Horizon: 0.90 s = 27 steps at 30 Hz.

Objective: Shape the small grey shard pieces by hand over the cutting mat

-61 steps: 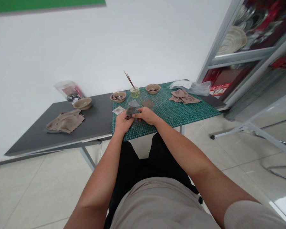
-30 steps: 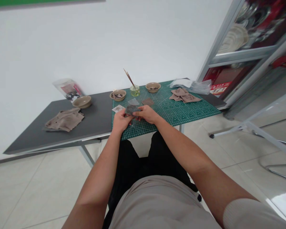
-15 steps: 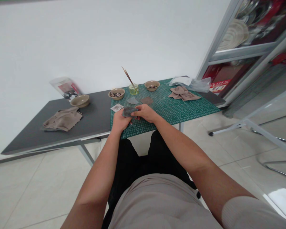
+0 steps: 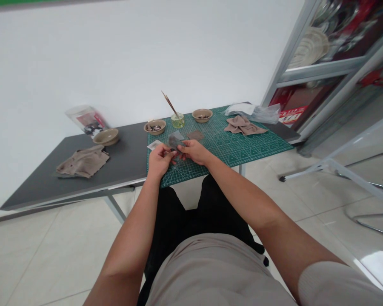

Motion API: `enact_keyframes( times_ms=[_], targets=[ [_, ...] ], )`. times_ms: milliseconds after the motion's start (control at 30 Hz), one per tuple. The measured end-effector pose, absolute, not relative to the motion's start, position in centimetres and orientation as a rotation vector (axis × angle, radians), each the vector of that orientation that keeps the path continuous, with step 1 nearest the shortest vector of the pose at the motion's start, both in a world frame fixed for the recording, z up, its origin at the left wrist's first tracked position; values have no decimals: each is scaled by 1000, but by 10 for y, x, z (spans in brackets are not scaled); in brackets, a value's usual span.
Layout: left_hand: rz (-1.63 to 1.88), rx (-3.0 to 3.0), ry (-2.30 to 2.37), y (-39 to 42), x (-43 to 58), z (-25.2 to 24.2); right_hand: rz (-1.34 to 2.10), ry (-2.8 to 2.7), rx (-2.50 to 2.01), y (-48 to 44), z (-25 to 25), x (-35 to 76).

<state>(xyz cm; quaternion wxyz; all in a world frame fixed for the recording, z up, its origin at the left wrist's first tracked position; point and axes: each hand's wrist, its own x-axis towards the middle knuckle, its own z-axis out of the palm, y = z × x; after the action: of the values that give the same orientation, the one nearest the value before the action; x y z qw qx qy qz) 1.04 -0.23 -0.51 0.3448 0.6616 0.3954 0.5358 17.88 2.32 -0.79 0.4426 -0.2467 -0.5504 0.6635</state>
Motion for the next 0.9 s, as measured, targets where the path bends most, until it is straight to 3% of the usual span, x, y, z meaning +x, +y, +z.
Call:
enact_keyframes(
  times_ms=[633, 900],
  targets=[
    [1243, 2054, 1412, -10, 15, -7, 1555, -1336, -738, 24, -10, 173],
    [1336, 1951, 1513, -12, 16, -3, 1703, -1252, -655, 22, -7, 176]
  ],
)
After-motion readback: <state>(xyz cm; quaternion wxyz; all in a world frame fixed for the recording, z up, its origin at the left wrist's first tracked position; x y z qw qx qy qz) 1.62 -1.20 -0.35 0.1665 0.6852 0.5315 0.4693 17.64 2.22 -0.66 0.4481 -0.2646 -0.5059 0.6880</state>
